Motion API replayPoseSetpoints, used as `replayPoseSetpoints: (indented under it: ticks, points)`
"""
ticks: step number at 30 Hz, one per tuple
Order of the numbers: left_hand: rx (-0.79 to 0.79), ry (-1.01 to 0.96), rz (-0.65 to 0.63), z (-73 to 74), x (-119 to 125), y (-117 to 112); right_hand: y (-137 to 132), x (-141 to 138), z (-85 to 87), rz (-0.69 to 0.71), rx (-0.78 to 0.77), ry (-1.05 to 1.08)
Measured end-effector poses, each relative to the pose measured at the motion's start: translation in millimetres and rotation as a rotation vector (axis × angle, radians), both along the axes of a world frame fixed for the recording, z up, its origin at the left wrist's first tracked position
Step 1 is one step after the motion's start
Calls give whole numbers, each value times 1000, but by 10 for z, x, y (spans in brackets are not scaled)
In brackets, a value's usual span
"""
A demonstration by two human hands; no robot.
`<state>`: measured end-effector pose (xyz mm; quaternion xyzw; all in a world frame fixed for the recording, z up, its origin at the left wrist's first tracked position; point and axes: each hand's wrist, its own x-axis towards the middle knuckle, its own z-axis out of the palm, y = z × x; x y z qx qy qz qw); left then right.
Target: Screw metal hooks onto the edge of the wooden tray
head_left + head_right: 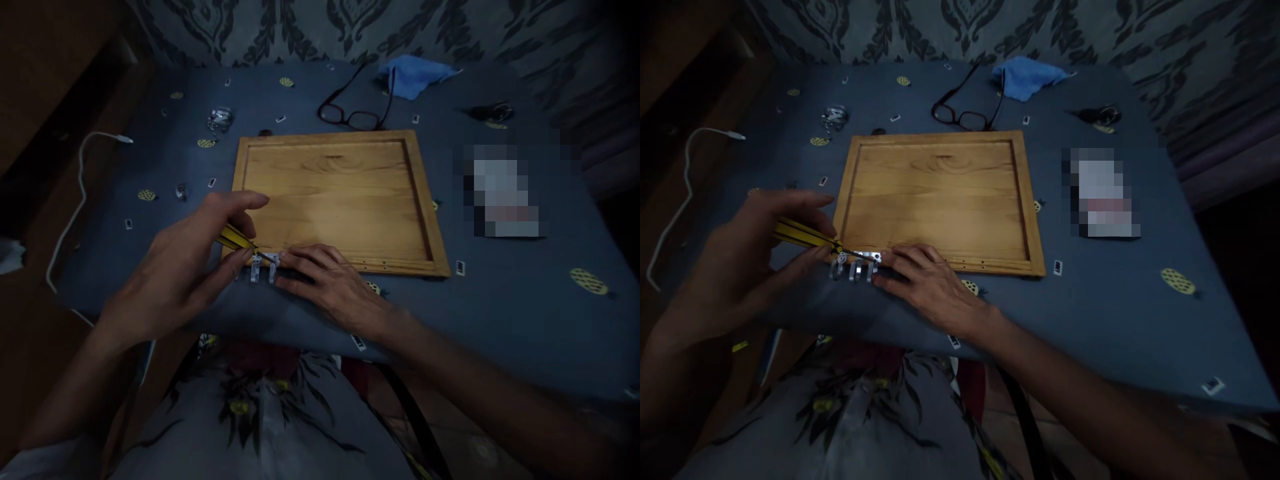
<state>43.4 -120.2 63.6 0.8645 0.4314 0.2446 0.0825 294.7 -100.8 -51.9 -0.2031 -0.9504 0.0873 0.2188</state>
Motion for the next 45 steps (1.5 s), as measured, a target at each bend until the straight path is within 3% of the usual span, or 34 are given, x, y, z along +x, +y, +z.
replayPoseSetpoints:
  ticks: [3, 8, 14, 18, 25, 32, 36, 42, 45]
  points:
    - [84, 48, -22, -10, 36, 35, 4, 1, -4, -5, 14, 8]
    - [256, 86, 70, -70, 94, 75, 4, 8, -6, -10, 11, 0]
    - [107, 20, 101, -45, 54, 49, 2, -1, -14, -18, -18, -29]
    - [-26, -83, 54, -17, 34, 36, 8, -6, -23, -22, 9, -12]
    - [202, 136, 96, -40, 68, 63, 19, -9, -16, -16, 34, 6]
    - [43, 104, 26, 52, 19, 68, 24, -12, -26, -2, 38, 21]
    - [59, 98, -6, 63, 44, 78, 26, -12, -25, 1, 53, 33]
    - [168, 130, 134, 18, 96, 52, 14, -21, -18, -35, 76, 35]
    - [107, 89, 109, 43, 65, 52, 11, -22, -12, -28, 86, 50]
